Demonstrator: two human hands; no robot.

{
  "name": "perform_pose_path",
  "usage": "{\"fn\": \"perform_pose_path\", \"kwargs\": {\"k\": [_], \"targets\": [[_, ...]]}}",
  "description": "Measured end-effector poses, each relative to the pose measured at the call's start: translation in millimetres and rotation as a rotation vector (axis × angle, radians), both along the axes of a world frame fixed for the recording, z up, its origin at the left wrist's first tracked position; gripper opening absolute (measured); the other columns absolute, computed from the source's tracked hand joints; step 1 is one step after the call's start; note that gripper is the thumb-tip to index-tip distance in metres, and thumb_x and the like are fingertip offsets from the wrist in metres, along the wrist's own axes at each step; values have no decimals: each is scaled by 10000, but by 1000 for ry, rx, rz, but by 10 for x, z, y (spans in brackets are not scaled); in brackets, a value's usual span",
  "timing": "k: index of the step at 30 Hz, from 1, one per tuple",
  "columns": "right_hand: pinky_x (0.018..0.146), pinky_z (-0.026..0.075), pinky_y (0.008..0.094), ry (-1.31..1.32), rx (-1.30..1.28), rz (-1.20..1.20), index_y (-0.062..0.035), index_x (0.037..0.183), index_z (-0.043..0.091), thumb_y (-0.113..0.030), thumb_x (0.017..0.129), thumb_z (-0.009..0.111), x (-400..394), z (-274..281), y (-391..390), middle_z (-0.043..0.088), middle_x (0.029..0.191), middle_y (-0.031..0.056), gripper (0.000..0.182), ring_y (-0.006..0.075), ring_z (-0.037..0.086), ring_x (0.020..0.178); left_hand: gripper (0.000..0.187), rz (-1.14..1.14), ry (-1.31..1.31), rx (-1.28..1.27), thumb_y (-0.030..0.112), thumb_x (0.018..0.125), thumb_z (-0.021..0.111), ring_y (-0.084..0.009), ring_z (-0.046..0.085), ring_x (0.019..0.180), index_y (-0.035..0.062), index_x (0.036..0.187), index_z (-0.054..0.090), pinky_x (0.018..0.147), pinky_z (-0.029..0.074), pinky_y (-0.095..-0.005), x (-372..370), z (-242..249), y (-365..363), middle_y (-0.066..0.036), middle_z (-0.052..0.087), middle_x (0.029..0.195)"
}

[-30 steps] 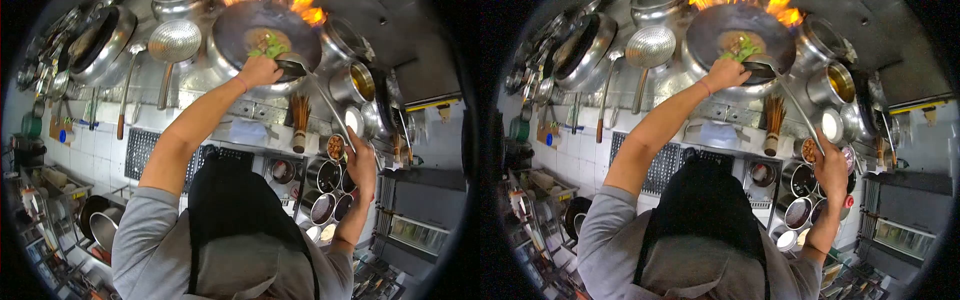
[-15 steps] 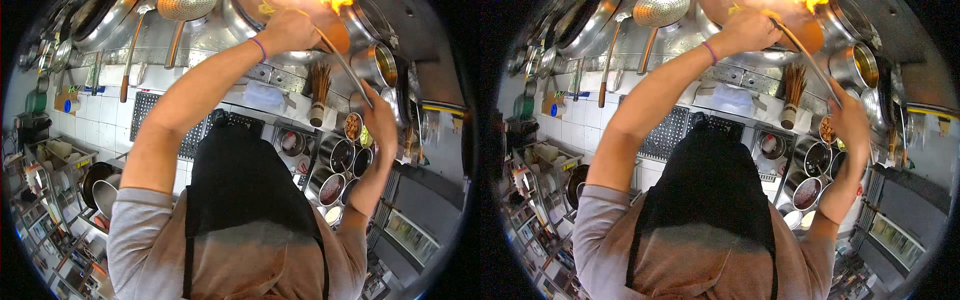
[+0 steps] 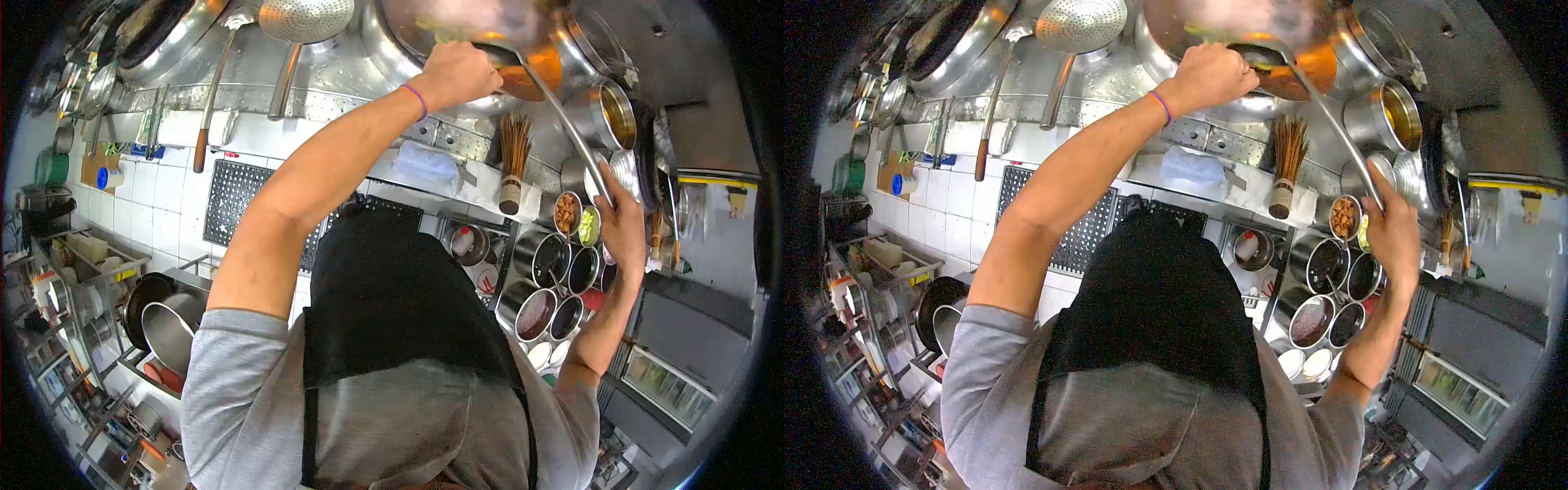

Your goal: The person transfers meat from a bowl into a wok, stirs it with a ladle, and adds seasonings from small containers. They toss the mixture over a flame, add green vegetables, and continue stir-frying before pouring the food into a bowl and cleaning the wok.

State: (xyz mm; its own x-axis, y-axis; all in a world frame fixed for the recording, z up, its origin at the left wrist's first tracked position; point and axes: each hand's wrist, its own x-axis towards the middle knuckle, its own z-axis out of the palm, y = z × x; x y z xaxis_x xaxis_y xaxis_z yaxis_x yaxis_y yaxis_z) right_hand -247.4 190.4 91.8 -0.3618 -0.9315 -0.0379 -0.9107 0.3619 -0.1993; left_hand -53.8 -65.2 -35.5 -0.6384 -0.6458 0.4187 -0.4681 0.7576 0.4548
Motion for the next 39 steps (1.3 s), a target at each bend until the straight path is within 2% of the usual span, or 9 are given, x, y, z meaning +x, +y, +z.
{"fn": "perform_pose_path", "kwargs": {"k": [7,14,19,25,29,33,35,36,39], "targets": [[873,467,431,-57,0,190,-157,1327,534,-38,859,588,105,199,82,604,1124,251,486,423,569,1070,362,-84,22,-142,332,811,543,-373,643,602,71,602,682,627,533,-482,95,351,191,-165,629,598],[844,469,481,50,53,20,-200,1342,516,-108,849,612,40,-492,-668,626,1053,256,511,430,599,991,397,-2,5,-32,328,835,520,-375,639,593,60,586,673,605,528,-475,-9,-266,-150,-202,621,605],[824,489,456,-15,-128,-173,-218,1343,528,-98,860,611,86,-644,-654,640,1040,248,504,424,616,965,340,-126,-73,86,298,818,554,-384,623,546,80,588,678,585,526,-486,373,-366,474,-196,616,587],[903,452,306,-369,-343,-259,-23,1335,511,-18,884,602,237,-627,-261,612,1235,175,461,185,584,1090,325,24,62,17,316,803,564,-367,625,544,107,588,689,553,516,-464,57,-127,-54,-164,627,589],[970,415,325,-422,-491,-300,58,1309,496,-78,917,590,520,-1215,-271,593,1239,209,425,240,563,1132,324,-23,35,10,310,813,562,-355,637,559,114,589,692,573,521,-469,-32,-195,-170,-157,633,598],[914,449,331,-440,-372,-263,57,1272,524,-45,906,571,730,-1737,-399,643,1152,194,382,275,613,1045,341,-68,44,18,306,833,550,-342,641,571,108,592,689,569,523,-452,-49,-330,-257,-151,640,613],[828,469,293,-696,-483,-301,49,1253,532,-51,913,577,687,-1894,-454,665,1028,129,357,205,625,928,348,-75,35,17,308,840,544,-337,643,576,103,598,688,568,522,-448,-38,-434,-297,-150,646,627],[606,470,246,-778,-485,-263,27,1256,522,-70,931,568,715,-1788,-513,620,842,45,342,115,574,659,352,-85,55,5,309,842,550,-336,636,563,95,597,684,558,519,-451,-46,-458,-307,-145,642,620],[438,423,235,-1143,-400,-390,5,1138,535,-128,950,557,813,-1403,-739,555,764,42,231,73,502,538,330,-92,80,10,288,839,577,-323,637,602,72,609,673,578,513,-447,-92,-434,-317,-137,650,660]]}}
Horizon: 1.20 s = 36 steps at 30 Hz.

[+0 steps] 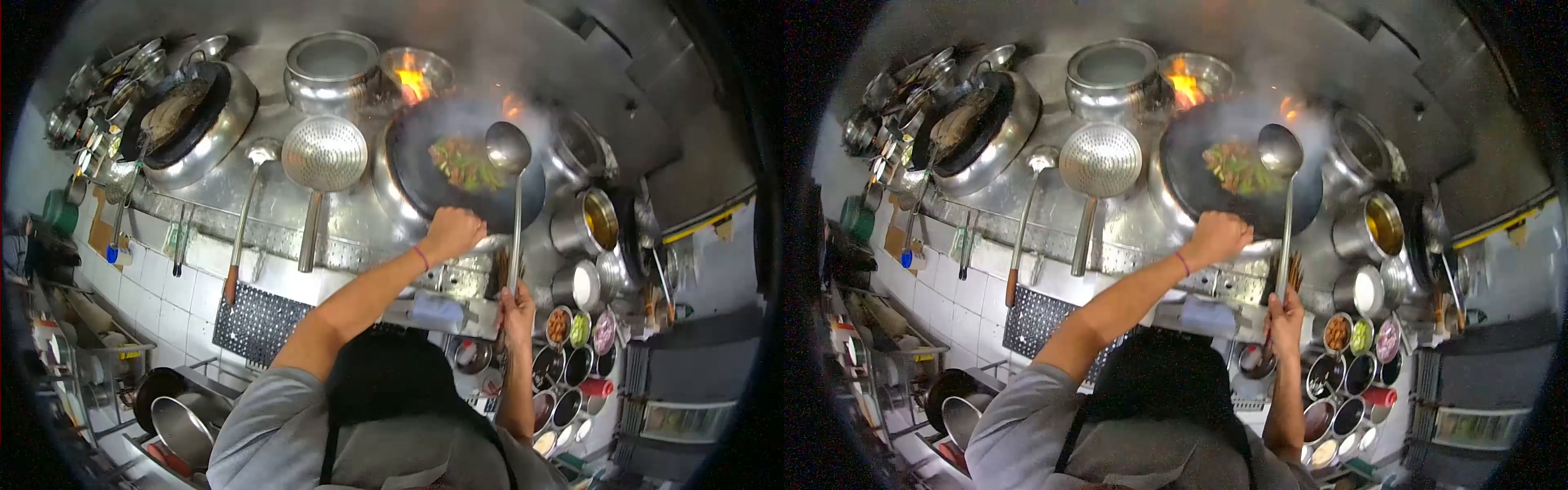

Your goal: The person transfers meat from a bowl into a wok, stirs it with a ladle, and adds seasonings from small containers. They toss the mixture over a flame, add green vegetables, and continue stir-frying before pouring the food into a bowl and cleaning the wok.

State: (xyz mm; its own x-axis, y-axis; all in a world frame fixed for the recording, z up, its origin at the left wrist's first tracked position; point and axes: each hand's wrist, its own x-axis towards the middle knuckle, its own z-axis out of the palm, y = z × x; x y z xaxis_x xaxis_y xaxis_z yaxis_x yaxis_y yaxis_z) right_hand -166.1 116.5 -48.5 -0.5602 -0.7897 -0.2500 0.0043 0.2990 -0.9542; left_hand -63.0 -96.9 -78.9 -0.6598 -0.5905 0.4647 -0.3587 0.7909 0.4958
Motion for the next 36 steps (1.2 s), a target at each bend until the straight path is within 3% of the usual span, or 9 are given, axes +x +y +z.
{"fn": "perform_pose_path", "kwargs": {"k": [7,14,16,24,26,28,30,31,36], "targets": [[345,371,242,-360,-315,228,-58,1059,471,-126,931,566,-47,442,-1070,461,701,8,173,73,420,435,144,202,525,-70,146,794,670,-324,570,939,29,875,646,841,432,-426,553,21,28,-142,625,969],[351,374,266,-404,-289,423,-77,868,467,-133,910,559,370,645,-2347,456,676,17,116,99,417,429,360,1225,-213,182,194,780,667,-376,584,951,-24,1050,569,825,467,-478,2369,-751,-61,-230,613,1020],[360,380,268,-339,-321,408,-81,862,470,-129,906,561,669,634,-2820,439,635,15,112,107,416,434,346,895,-171,691,243,820,637,-413,630,891,-24,1030,575,769,506,-509,2571,-978,-40,-266,640,953],[341,398,345,327,-246,269,9,860,507,-52,837,514,1430,-411,-4807,520,545,104,65,200,489,378,328,785,21,623,265,847,602,-468,615,746,-42,959,583,699,496,-524,2521,-662,881,-292,622,753],[369,408,347,176,-146,339,-16,803,513,1,822,450,1551,-385,-4861,510,540,88,68,193,489,411,361,779,12,692,268,847,597,-473,613,764,-53,1011,591,710,495,-515,2537,-597,1039,-302,621,777],[443,429,316,-425,-65,584,17,836,558,-12,839,438,1298,-447,-5124,524,621,95,123,190,529,491,383,761,54,696,273,848,600,-474,614,775,-55,1043,588,715,496,-512,2575,-679,1158,-301,623,784],[433,404,268,-1538,-69,488,1,855,515,-48,916,424,1228,-126,-4994,468,596,43,120,135,487,470,406,749,103,709,279,849,602,-475,615,786,-57,1075,586,720,497,-508,2612,-693,1187,-300,624,790],[440,406,235,-1667,-52,544,4,873,463,-99,951,453,1183,-83,-5022,463,603,15,130,101,480,470,422,741,123,735,279,850,604,-472,617,798,-61,1099,576,722,498,-504,2629,-677,1195,-303,623,801],[384,354,204,-1138,-27,514,53,932,445,-86,950,469,1221,311,-4531,458,624,6,143,81,457,437,419,643,85,773,258,854,615,-473,620,848,-63,1116,555,769,503,-500,2718,-650,1152,-320,630,879]]}}
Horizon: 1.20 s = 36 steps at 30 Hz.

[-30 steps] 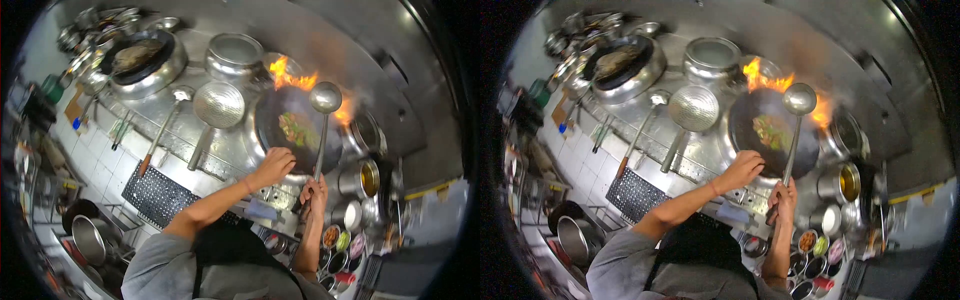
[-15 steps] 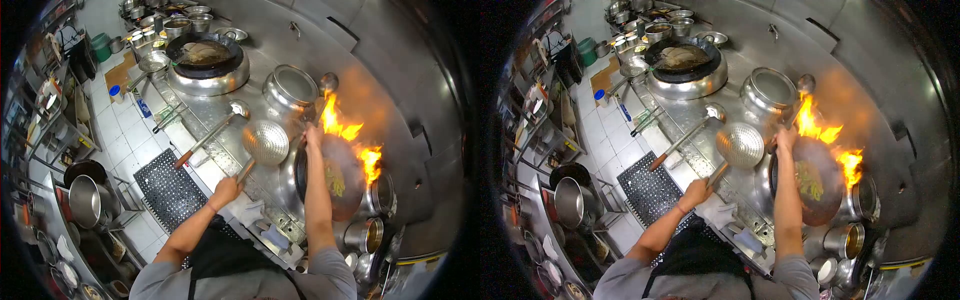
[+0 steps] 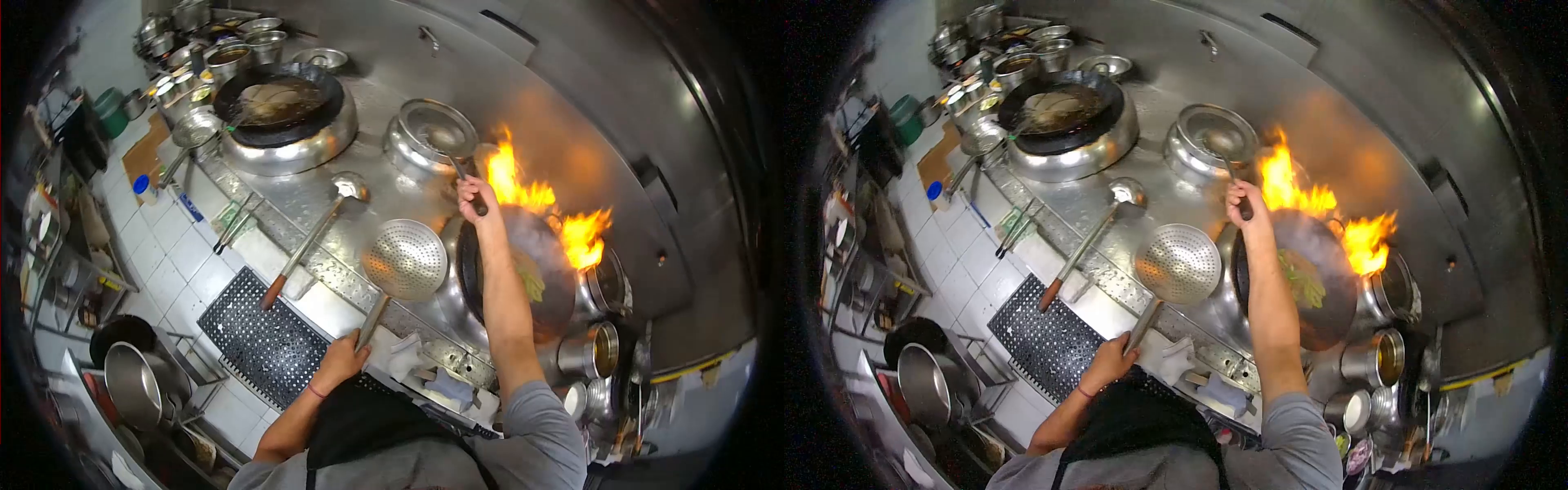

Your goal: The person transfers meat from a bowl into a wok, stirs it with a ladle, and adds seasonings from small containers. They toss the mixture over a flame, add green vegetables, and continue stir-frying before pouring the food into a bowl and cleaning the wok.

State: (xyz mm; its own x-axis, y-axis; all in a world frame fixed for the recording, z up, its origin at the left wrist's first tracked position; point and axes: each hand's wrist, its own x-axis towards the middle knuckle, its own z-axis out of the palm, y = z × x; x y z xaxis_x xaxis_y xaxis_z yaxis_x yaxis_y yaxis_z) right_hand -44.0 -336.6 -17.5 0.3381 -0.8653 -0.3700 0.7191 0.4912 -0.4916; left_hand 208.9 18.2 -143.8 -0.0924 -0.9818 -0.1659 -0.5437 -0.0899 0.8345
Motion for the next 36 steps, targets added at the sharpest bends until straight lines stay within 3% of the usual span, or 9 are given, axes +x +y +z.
{"fn": "perform_pose_path", "kwargs": {"k": [5,8,12,15,19,22,28,32,36], "targets": [[361,359,261,538,-97,168,-76,800,476,-94,900,548,-112,109,415,464,603,-17,125,91,442,430,506,-107,-148,-15,242,839,631,-482,597,907,-86,1208,521,832,492,-488,172,196,-85,-329,581,1051],[338,357,291,851,-239,-57,-78,821,508,-87,892,556,-32,58,707,474,568,2,85,109,442,403,533,-143,-192,-137,223,834,645,-440,620,866,-75,1257,515,794,514,-454,250,229,-191,-302,568,1089],[342,372,274,1211,-439,-8,-8,1204,560,-108,857,581,-108,106,1241,536,565,44,362,106,465,379,425,-153,63,-67,163,835,667,-316,642,798,-73,1175,570,686,521,-378,186,605,-462,-227,617,1021],[713,508,383,1716,-668,-95,-75,1174,594,-165,853,623,-303,-207,1480,666,844,129,335,230,654,784,370,-254,81,-125,102,821,673,-285,644,771,-57,1145,592,625,503,-353,-12,754,-622,-199,631,973],[779,505,459,1580,-757,-341,-42,1247,524,-74,753,623,-351,-164,2241,634,962,267,505,414,636,914,352,-451,162,-107,81,859,642,-162,616,777,-28,1191,595,623,491,-278,-420,1046,-695,-117,633,953],[663,484,328,1371,-476,-342,18,1284,470,-50,816,616,-462,89,2966,637,887,233,495,234,633,721,343,-612,215,-35,99,875,636,-158,620,791,-19,1194,600,648,496,-272,-668,1036,-672,-109,645,968],[388,410,232,808,-331,-702,-38,1385,329,-7,914,520,-835,-183,4223,541,784,39,509,75,482,439,329,-852,289,75,119,884,638,-159,629,802,-14,1184,607,675,499,-266,-1110,855,-543,-124,663,968],[330,376,242,907,-12,-991,-75,1418,319,-102,956,517,-1020,251,4927,419,499,-47,503,79,429,362,341,-1060,255,88,131,892,644,-129,607,857,-17,1195,590,740,487,-263,-1606,1037,-426,-101,660,980],[319,330,234,1192,305,-1187,-49,1372,406,-122,962,515,-1303,71,5487,449,511,-35,431,62,391,343,297,-1194,356,59,151,895,620,-187,634,873,4,1153,622,758,496,-295,-2337,948,-143,-135,670,956]]}}
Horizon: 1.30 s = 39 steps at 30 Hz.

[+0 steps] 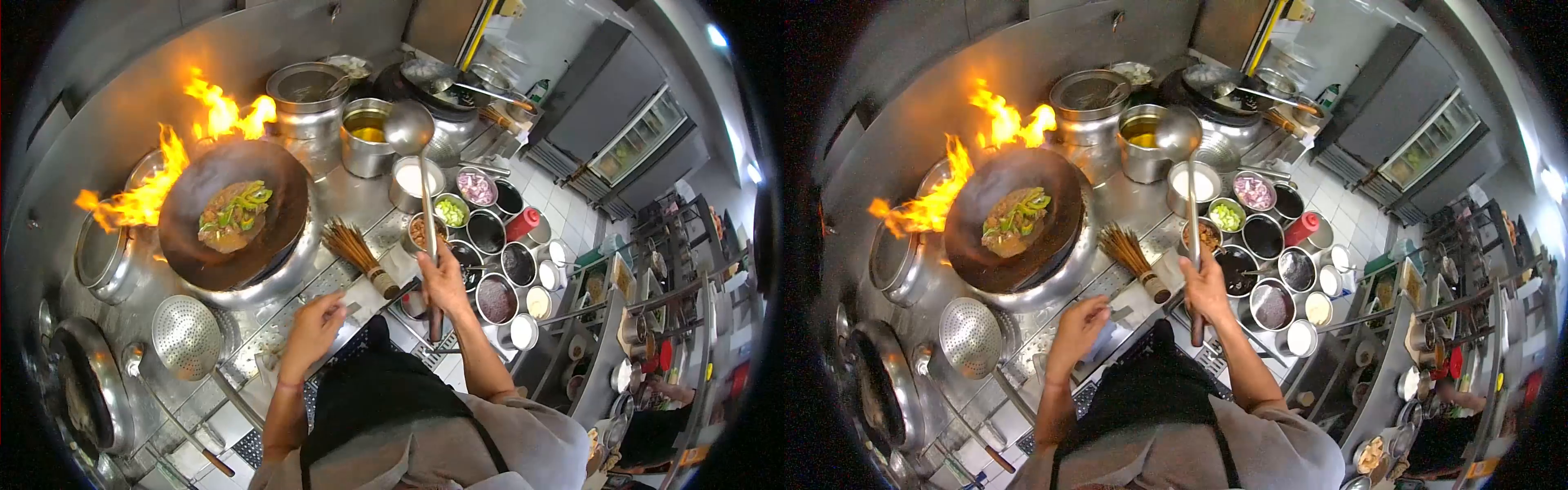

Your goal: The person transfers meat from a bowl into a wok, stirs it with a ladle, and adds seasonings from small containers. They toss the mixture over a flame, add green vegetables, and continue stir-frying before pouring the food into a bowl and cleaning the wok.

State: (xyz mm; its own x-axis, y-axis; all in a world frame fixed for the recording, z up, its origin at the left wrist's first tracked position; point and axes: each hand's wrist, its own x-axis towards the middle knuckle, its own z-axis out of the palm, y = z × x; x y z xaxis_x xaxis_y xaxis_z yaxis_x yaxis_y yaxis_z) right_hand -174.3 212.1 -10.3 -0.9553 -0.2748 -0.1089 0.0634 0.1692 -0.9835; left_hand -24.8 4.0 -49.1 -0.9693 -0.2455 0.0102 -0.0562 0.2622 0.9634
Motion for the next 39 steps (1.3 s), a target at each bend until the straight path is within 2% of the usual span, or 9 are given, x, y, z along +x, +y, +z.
{"fn": "perform_pose_path", "kwargs": {"k": [2,4,9,14,15,19,23,37,39], "targets": [[597,495,456,371,383,-73,-5,1285,464,-135,889,568,-289,-441,379,645,766,228,429,386,657,685,277,-114,69,-137,168,878,619,-277,637,874,-5,1092,642,779,497,-347,-500,-12,150,-184,657,954],[768,462,520,212,546,-73,18,1231,479,-123,851,576,-403,-309,483,624,908,310,417,488,591,946,216,-147,212,-448,121,842,596,-355,621,864,-22,997,641,778,495,-438,-1046,-249,289,-199,645,940],[785,484,516,388,759,-56,46,1196,502,-119,834,570,-846,-892,562,611,953,328,404,476,593,945,237,-235,138,-796,60,814,509,-390,551,1012,-13,1009,621,905,420,-466,-2389,-769,523,-183,609,1143],[751,488,551,391,684,-9,70,1238,433,-51,807,548,-672,-849,597,601,821,366,462,514,602,826,519,-200,-113,-929,107,876,474,-424,325,1321,123,1393,425,1032,290,-575,-3061,-852,654,-111,254,1545],[746,486,556,376,658,5,70,1231,433,-49,807,547,-674,-787,620,596,812,371,455,516,601,819,563,-229,-158,-929,139,899,464,-442,235,1376,215,1448,367,1069,229,-596,-3149,-900,661,-75,217,1562],[764,480,552,344,746,-26,57,1241,431,-46,816,526,-783,-965,646,607,854,349,447,506,601,855,560,-248,-148,-953,186,904,475,-448,216,1386,249,1449,360,1069,228,-603,-3309,-1038,683,-66,198,1569],[791,466,540,333,541,-33,6,1234,473,-100,822,558,-614,-788,728,605,901,343,433,511,576,919,590,-293,-238,-945,216,905,486,-442,221,1383,243,1471,323,1067,229,-607,-3311,-1049,678,-49,192,1573],[755,487,562,220,704,-8,-25,1371,351,-64,810,549,-570,-1032,636,626,863,328,596,487,618,839,608,-287,-237,-979,136,888,445,-454,255,1368,242,1471,310,1094,233,-593,-3276,-1114,598,-28,188,1574],[736,498,560,310,634,27,-28,1369,343,-48,796,551,-566,-956,743,632,851,316,610,474,628,833,578,-376,3,-1102,107,863,454,-320,266,1410,163,1433,373,1079,295,-548,-3500,-1549,408,-91,235,1554]]}}
